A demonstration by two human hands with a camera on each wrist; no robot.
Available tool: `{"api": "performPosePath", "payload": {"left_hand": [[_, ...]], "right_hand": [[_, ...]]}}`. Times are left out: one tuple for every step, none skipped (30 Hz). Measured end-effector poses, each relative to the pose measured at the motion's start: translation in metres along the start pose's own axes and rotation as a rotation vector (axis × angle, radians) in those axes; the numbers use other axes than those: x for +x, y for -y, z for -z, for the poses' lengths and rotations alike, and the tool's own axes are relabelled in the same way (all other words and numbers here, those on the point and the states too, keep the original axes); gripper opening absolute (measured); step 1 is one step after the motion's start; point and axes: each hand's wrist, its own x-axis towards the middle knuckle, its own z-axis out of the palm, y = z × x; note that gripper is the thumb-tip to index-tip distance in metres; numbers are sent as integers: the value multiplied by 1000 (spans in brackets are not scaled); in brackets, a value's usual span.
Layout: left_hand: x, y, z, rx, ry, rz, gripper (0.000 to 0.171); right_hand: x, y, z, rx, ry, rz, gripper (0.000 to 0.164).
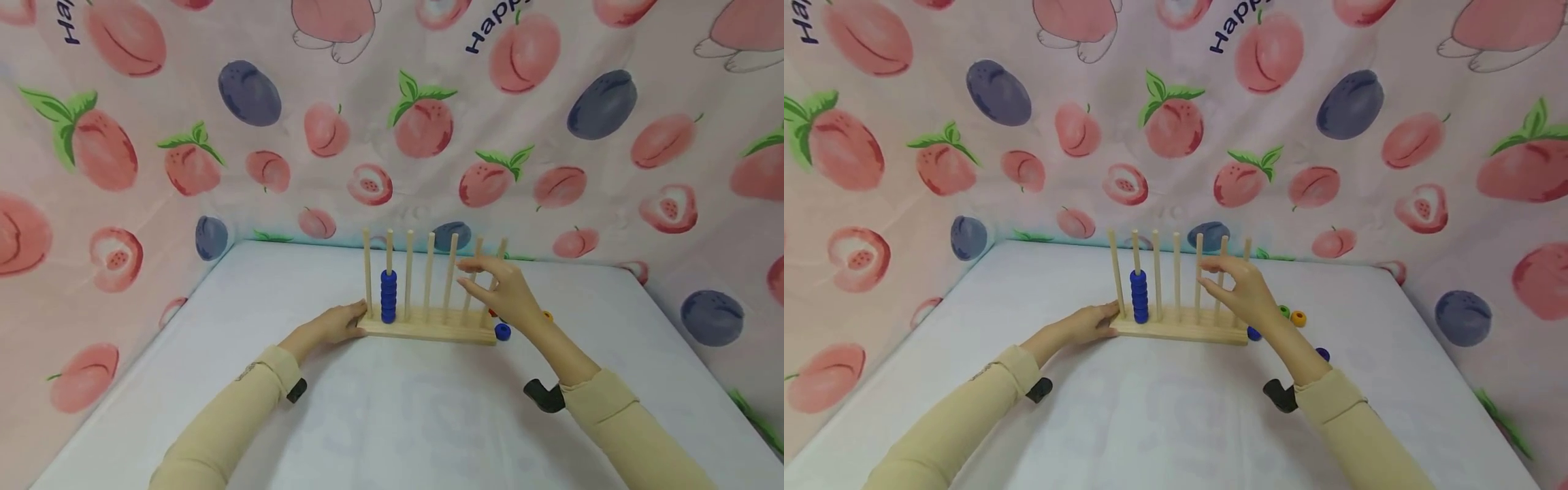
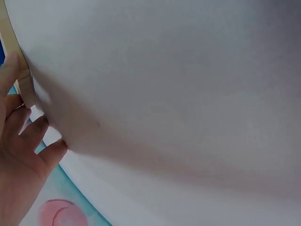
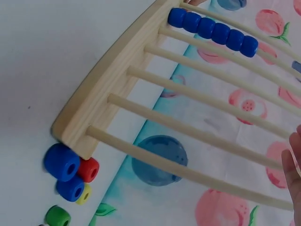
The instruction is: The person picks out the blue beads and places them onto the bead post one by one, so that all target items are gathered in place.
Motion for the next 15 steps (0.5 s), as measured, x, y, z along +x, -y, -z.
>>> {"api": "performPosePath", "payload": {"left_hand": [[-1, 0, -1, 1, 6, 0, 63], [-1, 0, -1, 1, 13, 6, 63], [-2, 1, -1, 0, 17, 7, 63], [-3, 1, -2, 4, 16, 7, 63], [-3, 1, -2, 5, 14, 4, 62], [-4, 1, -2, 4, 12, 4, 62], [-4, 1, -1, 5, 9, 2, 62], [-4, 1, -1, 2, 8, 5, 62], [-4, 1, -1, -3, 5, 2, 62], [-4, 1, -1, -6, 1, 1, 61], [-4, 0, -1, -13, -1, 0, 61], [-4, 1, -2, -18, -1, 6, 61], [-4, 1, -2, -20, -3, 4, 61], [-4, 2, -3, -20, -4, 4, 61], [-4, 3, -4, -18, -4, 5, 61]], "right_hand": [[-2, -2, 1, 10, 6, 4, 27], [-5, -4, 2, 23, 10, 8, 28], [-7, -6, 3, 37, 16, 11, 29], [-10, -7, 4, 49, 22, 13, 29], [-12, -9, 5, 57, 29, 13, 30], [-15, -11, 5, 67, 37, 13, 30], [-17, -13, 6, 72, 44, 13, 31], [-19, -14, 7, 74, 49, 10, 31], [-22, -16, 8, 72, 56, 8, 32], [-24, -17, 9, 71, 61, 3, 32], [-26, -18, 10, 69, 66, -1, 32], [-29, -20, 11, 72, 72, -7, 32], [-31, -21, 12, 71, 79, -11, 32], [-32, -22, 13, 72, 86, -16, 33], [-34, -23, 13, 75, 96, -21, 33]]}}
